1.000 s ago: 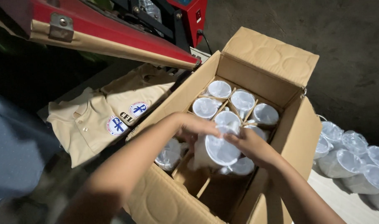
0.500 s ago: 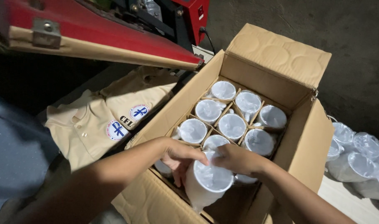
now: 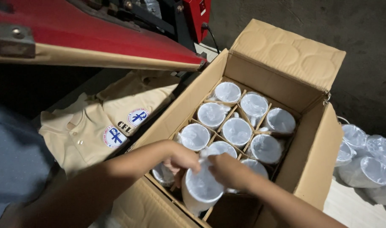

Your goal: The person packs plastic-wrapped mugs into a cardboard box with dividers, assembles a divider into an empty box, and organizes mugs on a table.

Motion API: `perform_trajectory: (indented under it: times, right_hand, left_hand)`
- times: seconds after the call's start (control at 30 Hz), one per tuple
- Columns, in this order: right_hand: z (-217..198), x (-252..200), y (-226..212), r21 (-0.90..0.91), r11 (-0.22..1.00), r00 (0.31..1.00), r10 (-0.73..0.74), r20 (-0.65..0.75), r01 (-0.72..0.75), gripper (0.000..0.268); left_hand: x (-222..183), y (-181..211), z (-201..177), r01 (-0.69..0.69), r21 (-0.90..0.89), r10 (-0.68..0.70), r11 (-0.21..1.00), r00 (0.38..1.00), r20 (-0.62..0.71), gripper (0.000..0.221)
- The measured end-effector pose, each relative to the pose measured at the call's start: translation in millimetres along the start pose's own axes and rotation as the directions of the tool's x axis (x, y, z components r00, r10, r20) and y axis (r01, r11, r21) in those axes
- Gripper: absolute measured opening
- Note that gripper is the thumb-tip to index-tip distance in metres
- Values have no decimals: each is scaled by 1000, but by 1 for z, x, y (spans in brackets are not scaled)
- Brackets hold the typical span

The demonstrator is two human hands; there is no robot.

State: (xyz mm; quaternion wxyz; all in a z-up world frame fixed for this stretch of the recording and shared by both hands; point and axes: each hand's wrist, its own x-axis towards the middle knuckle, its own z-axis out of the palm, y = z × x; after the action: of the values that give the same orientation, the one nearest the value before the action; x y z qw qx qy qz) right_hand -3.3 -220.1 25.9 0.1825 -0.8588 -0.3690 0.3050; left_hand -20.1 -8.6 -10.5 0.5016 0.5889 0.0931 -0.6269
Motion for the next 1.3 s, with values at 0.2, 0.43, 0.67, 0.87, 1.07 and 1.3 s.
perform_trajectory:
  times: [0.2,0.43,0.67,0.87,1.07,1.3]
  right_hand:
    - [8,-2,-8,-113,993,999,-19,-43,14,20]
    - [10,-4,-9,-208,977,995,-65,-72,49,17]
    - [13,-2,-9,-206,978,999,-52,-15,47,19]
    - [18,2,-9,-205,978,1000,-31,3,31,20]
    - [32,12,9,-217,974,998,-64,8,65,16]
    - [23,8,1,-213,977,1000,-14,20,18,15]
  left_hand:
    - [-17,21,25,6,367,84,930,970,-229,30]
    - [-26,21,60,209,648,138,732,887,-441,27]
    - [-25,10,75,258,744,446,616,664,-600,19]
    - [-1,-3,62,404,833,471,378,690,-549,19]
    - [-3,-4,60,357,835,452,419,716,-532,21]
    - [29,-18,48,353,818,442,454,708,-551,18]
